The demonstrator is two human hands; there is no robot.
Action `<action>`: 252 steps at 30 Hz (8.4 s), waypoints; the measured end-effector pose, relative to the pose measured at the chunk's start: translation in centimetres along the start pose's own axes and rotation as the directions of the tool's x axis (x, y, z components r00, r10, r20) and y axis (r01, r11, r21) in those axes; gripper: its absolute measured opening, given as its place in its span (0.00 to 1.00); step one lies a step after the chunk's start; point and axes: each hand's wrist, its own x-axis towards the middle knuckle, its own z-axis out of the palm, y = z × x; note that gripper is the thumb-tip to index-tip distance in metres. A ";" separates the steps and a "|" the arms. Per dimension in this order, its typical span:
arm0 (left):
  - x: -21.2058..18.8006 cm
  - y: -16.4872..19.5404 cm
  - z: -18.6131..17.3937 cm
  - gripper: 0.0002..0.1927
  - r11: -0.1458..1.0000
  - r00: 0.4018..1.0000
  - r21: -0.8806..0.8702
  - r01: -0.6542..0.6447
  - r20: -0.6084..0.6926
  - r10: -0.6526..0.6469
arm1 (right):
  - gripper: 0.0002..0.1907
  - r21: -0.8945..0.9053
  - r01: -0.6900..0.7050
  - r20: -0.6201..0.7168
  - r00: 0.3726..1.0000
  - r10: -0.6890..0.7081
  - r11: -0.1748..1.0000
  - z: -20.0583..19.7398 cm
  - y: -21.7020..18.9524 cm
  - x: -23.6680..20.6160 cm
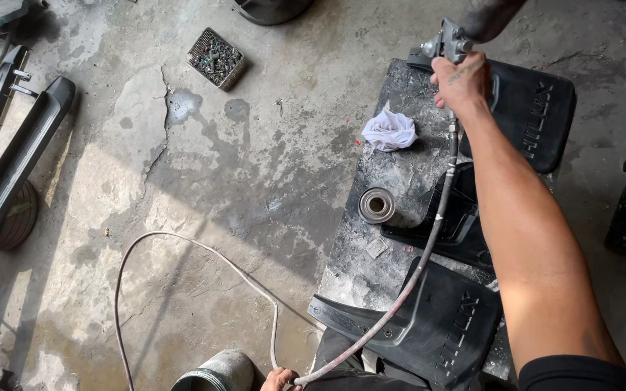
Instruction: The person pours liquid from a can into a spray gun, then sprays several black plastic car parts laid out on a metal table. The person wipes one part with a cloth, flips parts over, and continues spraying each side.
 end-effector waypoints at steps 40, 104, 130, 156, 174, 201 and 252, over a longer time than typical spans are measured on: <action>-0.1 3.9 1.9 0.15 0.997 0.986 0.034 0.066 0.153 -0.071 | 0.09 0.058 -0.130 -0.223 0.965 0.140 0.990 -15.5 7.5 -9.7; -1.4 4.2 -0.1 0.13 0.990 0.973 0.035 0.134 0.185 -0.139 | 0.12 0.021 -0.284 -0.219 0.934 0.282 0.959 -16.1 14.2 -32.0; 3.7 1.6 -4.9 0.16 0.978 0.938 0.167 -0.127 0.341 0.063 | 0.11 0.165 -0.398 -0.161 0.892 0.422 0.903 -9.4 11.5 -42.5; -3.8 0.5 0.7 0.16 0.981 0.985 0.175 -0.087 0.161 0.059 | 0.14 0.156 -0.289 0.109 0.956 0.274 0.945 -4.7 13.8 -49.1; -6.5 -0.3 5.0 0.16 0.975 0.967 0.128 -0.183 0.201 0.155 | 0.13 -0.024 -0.482 -0.448 0.789 0.422 0.876 -21.2 19.3 -61.7; -7.7 -3.4 4.0 0.15 0.955 0.951 0.164 -0.248 0.230 0.207 | 0.14 -0.010 -0.512 -0.417 0.783 0.462 0.859 -18.3 18.3 -70.1; -9.2 -15.1 -4.0 0.13 0.901 0.870 0.205 -0.383 0.407 0.278 | 0.13 0.142 -0.526 -0.419 0.736 0.532 0.839 2.0 15.2 -80.2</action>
